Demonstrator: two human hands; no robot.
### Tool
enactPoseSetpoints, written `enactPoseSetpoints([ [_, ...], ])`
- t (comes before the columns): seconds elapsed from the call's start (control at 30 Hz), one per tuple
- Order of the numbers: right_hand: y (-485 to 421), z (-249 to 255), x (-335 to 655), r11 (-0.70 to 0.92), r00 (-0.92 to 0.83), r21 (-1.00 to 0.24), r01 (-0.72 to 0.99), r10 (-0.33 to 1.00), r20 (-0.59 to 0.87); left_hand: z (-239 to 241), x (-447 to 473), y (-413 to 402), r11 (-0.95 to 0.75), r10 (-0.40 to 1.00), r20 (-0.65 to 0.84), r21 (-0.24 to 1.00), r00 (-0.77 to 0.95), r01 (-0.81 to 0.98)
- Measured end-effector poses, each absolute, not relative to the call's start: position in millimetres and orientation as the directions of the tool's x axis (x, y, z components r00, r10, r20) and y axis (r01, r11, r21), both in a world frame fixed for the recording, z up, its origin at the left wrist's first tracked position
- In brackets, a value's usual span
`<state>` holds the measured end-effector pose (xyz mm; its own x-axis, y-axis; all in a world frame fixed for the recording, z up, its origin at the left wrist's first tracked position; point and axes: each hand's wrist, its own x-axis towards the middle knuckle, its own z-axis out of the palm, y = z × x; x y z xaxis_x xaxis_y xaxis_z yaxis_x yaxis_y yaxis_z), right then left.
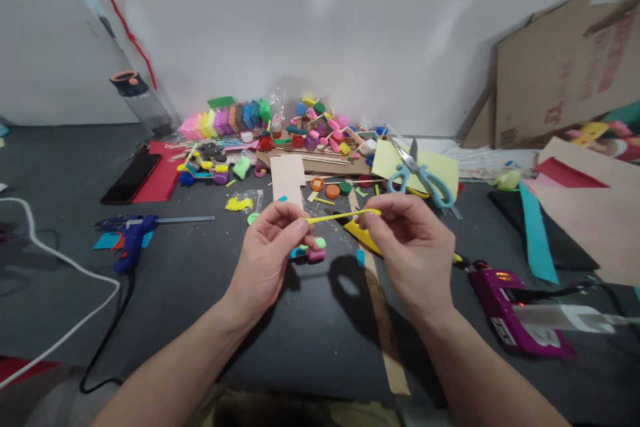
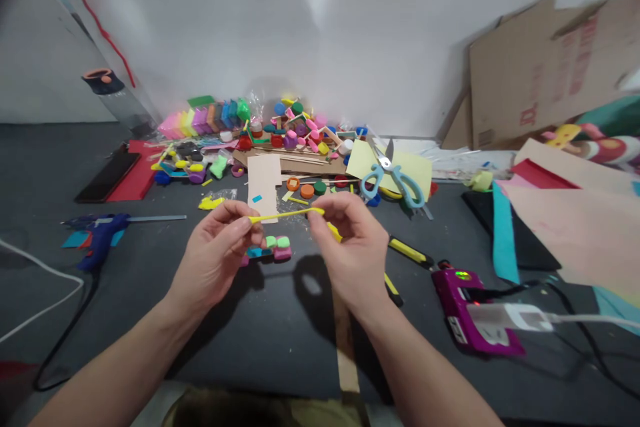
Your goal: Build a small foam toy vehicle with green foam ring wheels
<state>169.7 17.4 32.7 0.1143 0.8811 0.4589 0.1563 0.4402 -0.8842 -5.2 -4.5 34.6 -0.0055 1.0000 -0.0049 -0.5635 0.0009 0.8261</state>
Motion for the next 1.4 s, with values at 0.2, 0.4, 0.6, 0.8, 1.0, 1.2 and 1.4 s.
enactPoseSetpoints([
  [0.2,35,38,181,0.411,0.246,-0.894,-0.18,0.898,0.364,35,-8,-1,-0.015,0.999,-0.007,0.83,-0.037,-0.557],
  [0.4,49,36,212,0.228,0.051,-0.886,-0.403,0.973,0.227,31,-9,2,-0.009,0.992,-0.057,0.851,-0.109,-0.526],
  [0.6,39,43,203,0.136,-0.056,-0.879,-0.456,0.982,0.181,31,-6,-1,0.014,0.999,-0.029,0.858,-0.022,-0.514],
  [0.8,20,36,163,-0.063,-0.258,-0.943,-0.327,0.966,0.025,34,-2,-10,0.002,0.996,0.036,0.917,0.086,-0.4],
  [1.0,16,35,162,-0.184,-0.481,-0.959,-0.215,0.874,-0.06,39,-5,-14,-0.266,0.964,0.267,0.964,-0.01,0.012],
  [1.2,14,48,172,-0.224,-0.55,-0.95,-0.219,0.833,-0.07,38,-9,-11,-0.364,0.931,0.366,0.92,0.012,0.142],
  [1.4,19,65,191,-0.055,-0.421,-0.911,-0.408,0.897,0.134,36,-9,-4,-0.098,0.994,0.078,0.95,-0.079,-0.296],
])
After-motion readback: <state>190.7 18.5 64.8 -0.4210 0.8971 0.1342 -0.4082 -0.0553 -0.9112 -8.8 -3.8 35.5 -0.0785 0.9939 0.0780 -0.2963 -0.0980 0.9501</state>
